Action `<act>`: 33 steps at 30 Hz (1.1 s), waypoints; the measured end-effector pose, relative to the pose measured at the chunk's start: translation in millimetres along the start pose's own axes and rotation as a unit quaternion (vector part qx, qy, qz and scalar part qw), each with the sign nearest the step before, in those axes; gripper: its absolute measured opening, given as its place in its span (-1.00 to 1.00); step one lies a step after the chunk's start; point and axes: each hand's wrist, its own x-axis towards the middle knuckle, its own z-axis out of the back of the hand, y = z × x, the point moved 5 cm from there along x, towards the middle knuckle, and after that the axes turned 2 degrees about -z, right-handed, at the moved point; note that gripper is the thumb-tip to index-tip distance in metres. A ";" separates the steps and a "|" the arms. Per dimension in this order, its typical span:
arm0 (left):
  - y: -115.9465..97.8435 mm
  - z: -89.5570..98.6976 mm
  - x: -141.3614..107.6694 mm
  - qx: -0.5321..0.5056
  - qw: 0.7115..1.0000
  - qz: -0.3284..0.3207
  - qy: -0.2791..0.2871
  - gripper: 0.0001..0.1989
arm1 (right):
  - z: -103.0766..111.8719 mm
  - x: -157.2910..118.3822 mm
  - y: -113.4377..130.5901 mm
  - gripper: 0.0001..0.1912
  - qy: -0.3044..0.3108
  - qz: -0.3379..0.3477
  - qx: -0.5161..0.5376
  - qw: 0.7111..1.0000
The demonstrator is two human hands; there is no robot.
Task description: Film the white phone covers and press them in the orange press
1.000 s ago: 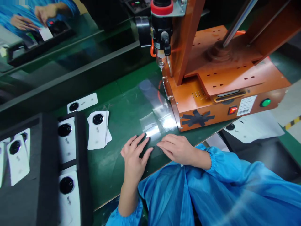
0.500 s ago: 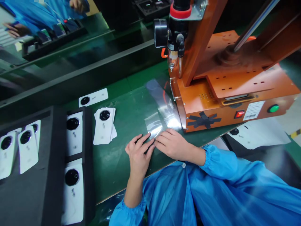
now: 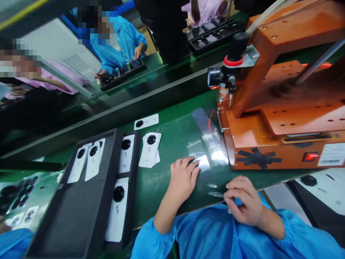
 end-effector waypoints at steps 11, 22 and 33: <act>151.4 88.1 183.0 0.121 0.972 0.184 -0.079 -0.58 | -17.1 -9.6 -12.3 -0.74 0.022 -0.010 0.013 1.000; 146.7 108.2 174.9 0.196 0.959 0.189 -0.077 -0.64 | -15.7 -4.2 -14.1 -0.79 0.011 -0.024 0.018 0.999; -7.7 17.1 -75.9 0.182 0.965 -0.063 -0.178 -0.46 | -20.6 45.7 -0.6 -0.88 0.035 -0.217 0.187 0.958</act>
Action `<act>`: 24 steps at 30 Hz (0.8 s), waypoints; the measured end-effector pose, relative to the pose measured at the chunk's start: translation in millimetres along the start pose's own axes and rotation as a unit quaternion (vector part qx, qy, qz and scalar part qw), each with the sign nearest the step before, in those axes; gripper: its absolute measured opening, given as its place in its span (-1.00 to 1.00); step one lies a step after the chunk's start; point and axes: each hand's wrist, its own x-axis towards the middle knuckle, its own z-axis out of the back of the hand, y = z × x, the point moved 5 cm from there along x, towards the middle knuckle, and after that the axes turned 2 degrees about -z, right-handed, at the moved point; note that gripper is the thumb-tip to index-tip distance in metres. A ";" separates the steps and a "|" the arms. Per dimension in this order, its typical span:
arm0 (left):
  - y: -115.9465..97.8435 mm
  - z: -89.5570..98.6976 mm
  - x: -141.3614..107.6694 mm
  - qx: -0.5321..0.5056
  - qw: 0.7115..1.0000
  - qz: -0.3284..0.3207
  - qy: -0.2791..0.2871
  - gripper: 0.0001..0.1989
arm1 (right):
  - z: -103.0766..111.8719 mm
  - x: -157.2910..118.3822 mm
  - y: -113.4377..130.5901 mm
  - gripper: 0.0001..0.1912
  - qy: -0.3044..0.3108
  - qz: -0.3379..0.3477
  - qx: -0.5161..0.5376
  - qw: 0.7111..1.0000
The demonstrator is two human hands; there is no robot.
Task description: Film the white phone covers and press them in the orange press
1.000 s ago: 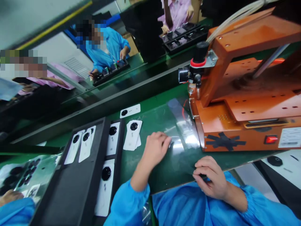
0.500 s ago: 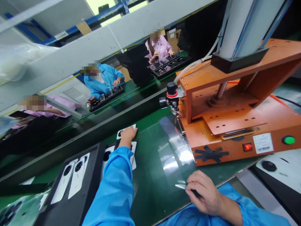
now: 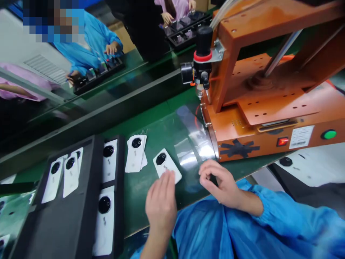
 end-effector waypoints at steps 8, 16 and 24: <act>-44.9 -35.5 -25.9 -0.088 0.993 0.074 0.040 -0.58 | -50.9 78.2 -45.4 -0.90 0.041 -0.128 -0.071 0.988; -26.4 -33.7 -37.1 -0.079 0.984 0.160 -0.005 -0.49 | -72.8 90.1 -33.7 -0.90 0.077 -0.130 -0.191 0.970; -24.6 -38.0 -35.5 -0.087 0.981 0.172 -0.019 -0.52 | -100.0 86.4 -33.3 -0.87 0.160 -0.115 -0.209 0.958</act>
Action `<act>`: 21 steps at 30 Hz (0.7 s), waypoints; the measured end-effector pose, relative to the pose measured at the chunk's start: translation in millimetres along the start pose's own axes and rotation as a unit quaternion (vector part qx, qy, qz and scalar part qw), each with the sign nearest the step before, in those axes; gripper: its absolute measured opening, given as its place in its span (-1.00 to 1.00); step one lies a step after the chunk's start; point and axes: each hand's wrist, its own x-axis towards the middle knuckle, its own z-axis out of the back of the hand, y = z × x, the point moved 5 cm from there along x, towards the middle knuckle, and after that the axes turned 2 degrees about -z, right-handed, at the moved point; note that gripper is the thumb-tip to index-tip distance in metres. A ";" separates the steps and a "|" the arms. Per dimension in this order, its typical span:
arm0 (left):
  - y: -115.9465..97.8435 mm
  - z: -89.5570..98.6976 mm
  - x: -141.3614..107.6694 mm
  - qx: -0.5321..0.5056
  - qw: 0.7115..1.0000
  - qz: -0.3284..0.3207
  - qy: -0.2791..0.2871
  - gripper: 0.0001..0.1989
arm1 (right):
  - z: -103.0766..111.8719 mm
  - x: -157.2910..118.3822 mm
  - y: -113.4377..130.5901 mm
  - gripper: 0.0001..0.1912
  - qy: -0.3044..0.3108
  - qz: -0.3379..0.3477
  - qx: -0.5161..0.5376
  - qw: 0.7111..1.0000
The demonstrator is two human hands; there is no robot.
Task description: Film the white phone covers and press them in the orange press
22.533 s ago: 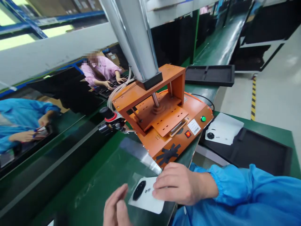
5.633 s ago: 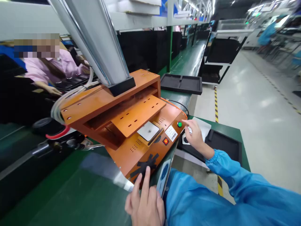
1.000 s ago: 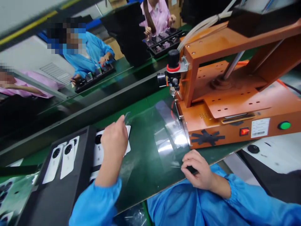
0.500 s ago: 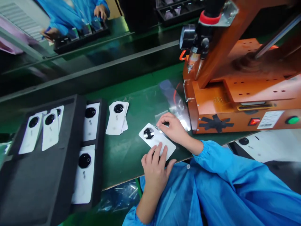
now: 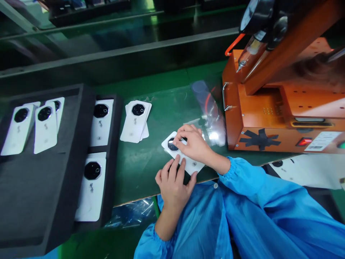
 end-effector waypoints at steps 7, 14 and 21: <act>0.1 1.2 0.8 0.002 1.000 0.002 -0.001 -0.51 | -6.6 7.2 -3.5 -0.86 -0.011 0.011 -0.061 0.998; 1.9 -1.6 -1.3 0.000 1.000 0.008 0.008 -0.51 | -5.4 9.5 -10.8 -0.87 -0.024 0.020 -0.061 0.998; 1.0 -0.5 -0.3 0.005 1.000 0.007 0.008 -0.52 | -4.9 11.1 -14.4 -0.89 -0.033 0.028 -0.062 0.997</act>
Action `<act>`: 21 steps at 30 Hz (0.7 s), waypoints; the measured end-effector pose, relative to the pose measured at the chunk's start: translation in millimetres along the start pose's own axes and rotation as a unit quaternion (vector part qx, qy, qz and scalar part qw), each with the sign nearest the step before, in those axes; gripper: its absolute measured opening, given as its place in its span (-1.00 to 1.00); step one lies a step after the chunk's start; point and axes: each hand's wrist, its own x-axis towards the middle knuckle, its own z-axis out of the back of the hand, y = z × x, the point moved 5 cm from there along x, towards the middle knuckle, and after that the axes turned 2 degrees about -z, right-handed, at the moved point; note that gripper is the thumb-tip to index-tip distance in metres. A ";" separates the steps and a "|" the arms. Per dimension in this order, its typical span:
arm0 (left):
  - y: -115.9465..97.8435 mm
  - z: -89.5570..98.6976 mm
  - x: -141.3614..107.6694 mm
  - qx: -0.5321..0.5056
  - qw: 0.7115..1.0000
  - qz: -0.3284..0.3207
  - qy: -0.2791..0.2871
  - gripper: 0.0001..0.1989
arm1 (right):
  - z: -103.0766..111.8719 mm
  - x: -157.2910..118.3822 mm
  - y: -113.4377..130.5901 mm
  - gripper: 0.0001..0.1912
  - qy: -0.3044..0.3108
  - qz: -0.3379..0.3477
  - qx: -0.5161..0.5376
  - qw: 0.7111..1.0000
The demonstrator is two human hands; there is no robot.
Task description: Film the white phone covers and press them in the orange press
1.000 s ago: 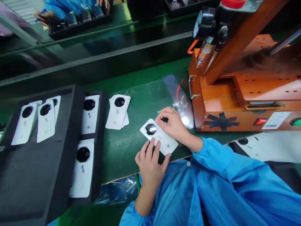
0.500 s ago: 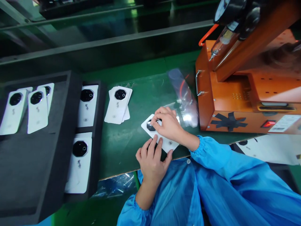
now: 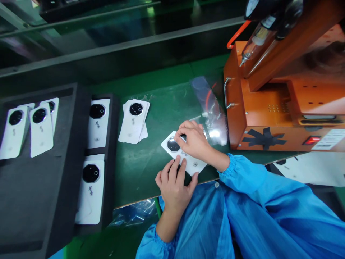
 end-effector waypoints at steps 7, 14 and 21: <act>-0.9 1.8 2.0 0.006 1.000 -0.005 -0.004 -0.52 | 0.5 -4.7 1.9 -0.88 -0.029 0.025 -0.029 0.999; -0.9 -0.5 -1.0 -0.012 1.000 -0.007 0.023 -0.37 | 9.8 -17.4 12.4 -0.85 -0.061 0.076 -0.116 0.988; 1.6 12.9 9.3 0.008 0.998 -0.059 0.016 -0.56 | 51.7 -75.8 31.4 -0.55 0.084 0.219 -0.144 0.961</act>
